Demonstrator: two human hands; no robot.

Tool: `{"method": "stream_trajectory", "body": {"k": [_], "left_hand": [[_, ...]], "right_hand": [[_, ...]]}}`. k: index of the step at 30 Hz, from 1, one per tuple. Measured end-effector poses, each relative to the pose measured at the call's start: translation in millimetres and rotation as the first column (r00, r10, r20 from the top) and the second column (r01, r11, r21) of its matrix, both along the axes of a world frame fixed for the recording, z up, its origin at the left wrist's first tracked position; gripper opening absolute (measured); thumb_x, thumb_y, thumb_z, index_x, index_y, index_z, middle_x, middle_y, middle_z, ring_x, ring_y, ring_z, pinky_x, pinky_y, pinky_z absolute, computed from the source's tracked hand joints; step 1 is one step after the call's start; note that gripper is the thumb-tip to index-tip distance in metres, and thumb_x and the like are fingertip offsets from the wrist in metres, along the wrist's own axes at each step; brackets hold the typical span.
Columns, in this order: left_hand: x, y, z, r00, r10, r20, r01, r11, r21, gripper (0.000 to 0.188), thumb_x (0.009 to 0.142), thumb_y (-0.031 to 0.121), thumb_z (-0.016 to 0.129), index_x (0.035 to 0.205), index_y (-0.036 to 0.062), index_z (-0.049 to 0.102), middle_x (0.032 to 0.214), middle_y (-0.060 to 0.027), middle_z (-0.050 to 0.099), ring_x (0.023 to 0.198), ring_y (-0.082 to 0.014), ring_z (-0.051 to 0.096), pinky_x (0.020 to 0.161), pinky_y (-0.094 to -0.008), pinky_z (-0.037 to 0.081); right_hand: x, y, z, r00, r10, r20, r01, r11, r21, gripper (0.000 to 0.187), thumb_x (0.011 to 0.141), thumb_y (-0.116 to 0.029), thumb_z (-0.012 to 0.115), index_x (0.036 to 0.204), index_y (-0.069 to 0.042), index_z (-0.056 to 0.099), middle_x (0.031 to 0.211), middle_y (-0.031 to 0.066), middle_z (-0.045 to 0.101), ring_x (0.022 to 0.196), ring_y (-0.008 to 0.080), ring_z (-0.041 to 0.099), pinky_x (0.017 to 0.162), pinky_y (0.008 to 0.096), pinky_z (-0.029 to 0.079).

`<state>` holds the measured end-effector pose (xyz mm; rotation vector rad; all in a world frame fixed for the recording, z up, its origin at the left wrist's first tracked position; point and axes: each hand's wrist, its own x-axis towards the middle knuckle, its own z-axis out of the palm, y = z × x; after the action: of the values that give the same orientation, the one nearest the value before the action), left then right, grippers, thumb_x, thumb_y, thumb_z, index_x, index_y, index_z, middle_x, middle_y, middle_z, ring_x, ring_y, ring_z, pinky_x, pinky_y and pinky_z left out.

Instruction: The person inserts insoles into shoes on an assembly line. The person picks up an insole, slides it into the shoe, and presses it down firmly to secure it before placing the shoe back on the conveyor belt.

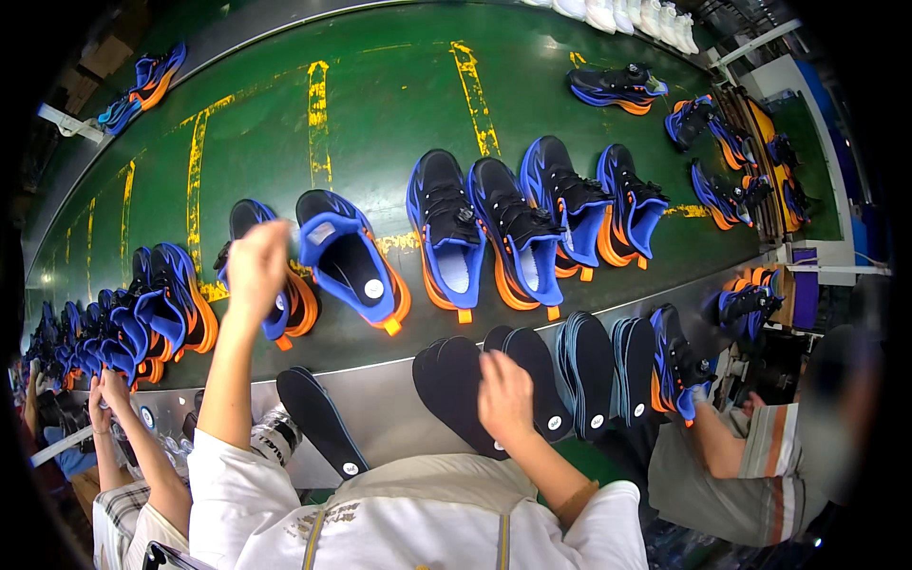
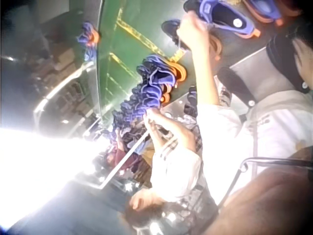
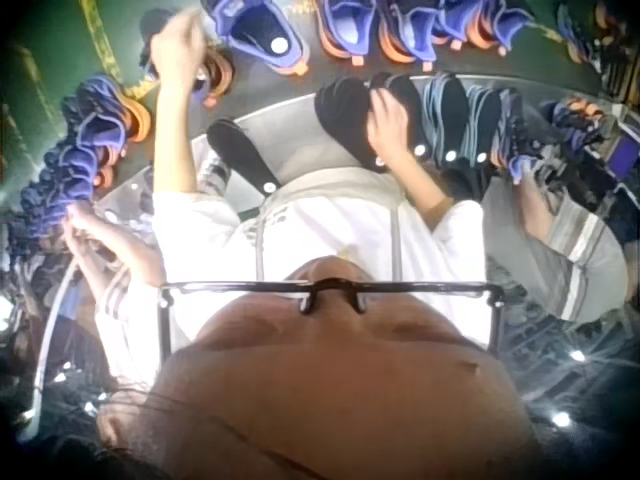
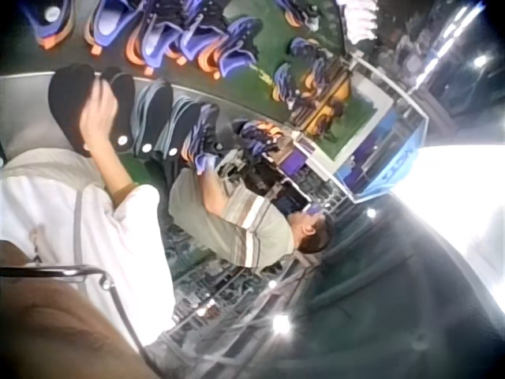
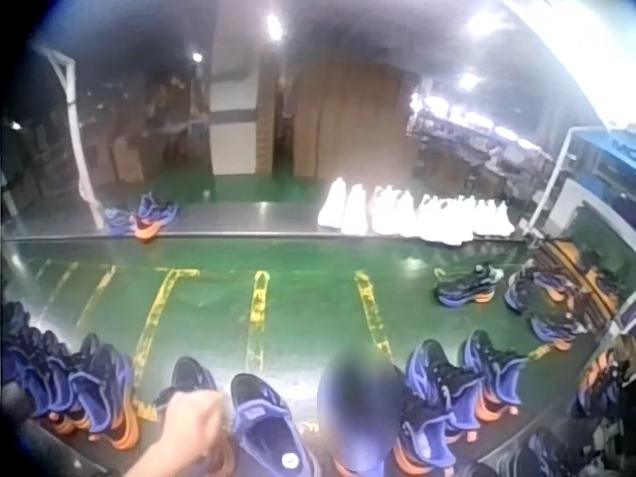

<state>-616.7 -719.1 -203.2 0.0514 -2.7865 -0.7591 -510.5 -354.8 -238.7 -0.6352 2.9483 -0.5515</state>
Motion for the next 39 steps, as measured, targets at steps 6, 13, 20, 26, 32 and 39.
{"method": "stream_trajectory", "body": {"k": [6, 13, 20, 26, 32, 39], "left_hand": [[-38, 52, 31, 0.928, -0.042, -0.371, 0.066, 0.996, 0.053, 0.023, 0.072, 0.013, 0.063, 0.093, 0.0034, 0.062, 0.094, -0.0123, 0.061, 0.093, -0.0283, 0.055, 0.082, -0.0377, 0.041], [-69, 159, -28, 0.943, -0.313, 0.115, 0.285, 0.935, 0.21, 0.055, 0.081, 0.031, 0.059, 0.128, 0.0108, 0.038, 0.108, -0.0174, 0.056, 0.102, -0.0315, 0.053, 0.085, -0.0385, 0.04], [-75, 148, -55, 0.962, 0.133, 0.24, -0.257, 0.737, 0.625, 0.04, 0.085, 0.034, 0.056, 0.103, -0.0017, 0.058, 0.076, -0.0061, 0.062, 0.071, -0.0073, 0.053, 0.066, -0.0232, 0.042], [-57, 149, -36, 0.978, 0.04, 0.205, -0.172, 0.714, 0.679, 0.034, 0.085, 0.035, 0.054, 0.095, 0.0037, 0.061, 0.069, -0.0134, 0.06, 0.066, -0.018, 0.058, 0.063, -0.0303, 0.043], [-67, 136, -53, 0.965, -0.104, 0.242, -0.092, 0.727, 0.681, 0.031, 0.086, 0.031, 0.055, 0.1, 0.003, 0.06, 0.078, -0.0128, 0.062, 0.073, -0.0141, 0.057, 0.069, -0.0277, 0.044], [-66, 143, -34, 0.961, -0.094, 0.26, -0.088, 0.788, 0.609, 0.041, 0.085, 0.029, 0.057, 0.11, -0.003, 0.055, 0.094, -0.0109, 0.064, 0.09, -0.0145, 0.059, 0.079, -0.0266, 0.044]], "right_hand": [[39, 84, -4, 0.859, -0.436, 0.27, 0.377, 0.894, 0.244, 0.05, 0.065, -0.019, 0.073, 0.106, -0.003, 0.048, 0.124, 0.0229, 0.038, 0.113, 0.0393, 0.039, 0.094, 0.0431, 0.033], [40, 105, 18, 0.912, -0.367, 0.186, 0.335, 0.925, 0.179, 0.045, 0.062, -0.022, 0.076, 0.094, -0.002, 0.052, 0.113, 0.0223, 0.049, 0.106, 0.0372, 0.047, 0.09, 0.0405, 0.038], [-52, 57, 143, 0.987, -0.059, -0.148, 0.028, 0.98, -0.198, 0.036, 0.056, -0.007, 0.075, 0.089, -0.003, 0.063, 0.112, 0.0167, 0.054, 0.085, 0.0288, 0.053, 0.076, 0.0344, 0.044], [-114, -5, 126, 0.921, 0.302, -0.248, -0.312, 0.95, -0.005, 0.009, 0.065, -0.009, 0.064, 0.065, -0.001, 0.059, 0.102, 0.013, 0.058, 0.079, 0.0251, 0.051, 0.07, 0.0343, 0.043], [-154, -45, 39, 0.902, 0.368, -0.224, -0.353, 0.93, 0.107, 0.009, 0.069, -0.009, 0.058, 0.065, -0.001, 0.06, 0.101, 0.0121, 0.059, 0.083, 0.0254, 0.052, 0.076, 0.0349, 0.044], [-154, -64, 23, 0.978, 0.206, 0.029, -0.208, 0.96, 0.189, 0.018, 0.076, -0.015, 0.057, 0.088, -0.002, 0.061, 0.105, 0.02, 0.051, 0.093, 0.0314, 0.054, 0.08, 0.0401, 0.046]]}}
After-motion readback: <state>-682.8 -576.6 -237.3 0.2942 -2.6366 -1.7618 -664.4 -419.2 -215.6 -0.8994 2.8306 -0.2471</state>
